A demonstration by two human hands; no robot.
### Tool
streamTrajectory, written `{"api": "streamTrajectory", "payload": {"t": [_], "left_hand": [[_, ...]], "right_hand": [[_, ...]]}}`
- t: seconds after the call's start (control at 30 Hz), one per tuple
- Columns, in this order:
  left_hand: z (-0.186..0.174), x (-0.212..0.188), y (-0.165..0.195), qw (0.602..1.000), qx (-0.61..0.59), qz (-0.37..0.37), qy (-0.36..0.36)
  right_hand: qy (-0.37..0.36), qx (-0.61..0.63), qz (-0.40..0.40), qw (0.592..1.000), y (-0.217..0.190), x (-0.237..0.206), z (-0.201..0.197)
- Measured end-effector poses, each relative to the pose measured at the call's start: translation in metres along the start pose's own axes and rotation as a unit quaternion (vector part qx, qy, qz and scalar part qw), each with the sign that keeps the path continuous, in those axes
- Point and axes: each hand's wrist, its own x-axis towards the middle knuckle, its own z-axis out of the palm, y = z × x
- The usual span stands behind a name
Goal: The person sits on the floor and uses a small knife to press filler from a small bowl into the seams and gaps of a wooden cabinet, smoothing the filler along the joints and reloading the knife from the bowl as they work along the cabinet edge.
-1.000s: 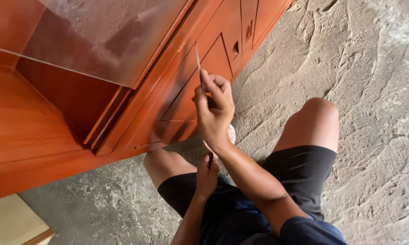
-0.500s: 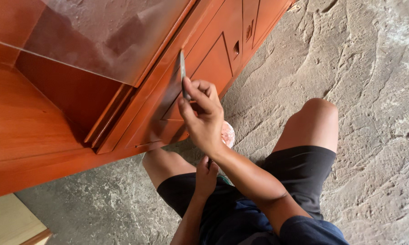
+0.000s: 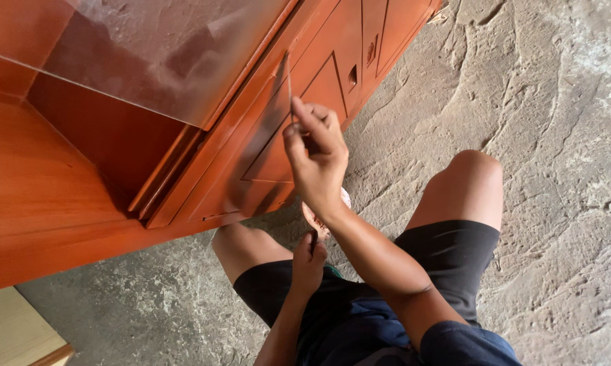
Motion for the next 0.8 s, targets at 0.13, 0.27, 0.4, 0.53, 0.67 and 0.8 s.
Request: {"api": "streamTrajectory", "payload": {"t": [0.13, 0.27, 0.4, 0.53, 0.67, 0.8], "left_hand": [[0.000, 0.000, 0.002, 0.999, 0.015, 0.028, -0.008], [-0.003, 0.000, -0.006, 1.000, 0.005, -0.006, 0.000], [-0.004, 0.000, -0.018, 1.000, -0.022, 0.003, 0.000], [-0.003, -0.001, -0.024, 0.998, -0.062, 0.008, -0.005], [-0.004, -0.002, -0.022, 0.997, -0.068, 0.025, -0.003], [-0.004, -0.003, -0.018, 0.998, -0.067, 0.013, -0.001]], "right_hand": [[-0.041, 0.020, 0.026, 0.999, -0.003, -0.012, -0.007], [-0.011, 0.042, -0.034, 0.998, 0.012, 0.003, -0.022], [0.040, 0.030, -0.031, 0.998, 0.030, 0.029, -0.026], [0.033, 0.025, -0.032, 0.999, 0.036, 0.040, -0.022], [0.009, 0.026, -0.022, 0.999, 0.034, 0.034, -0.019], [0.028, 0.047, -0.038, 0.998, 0.034, 0.038, -0.021]]}}
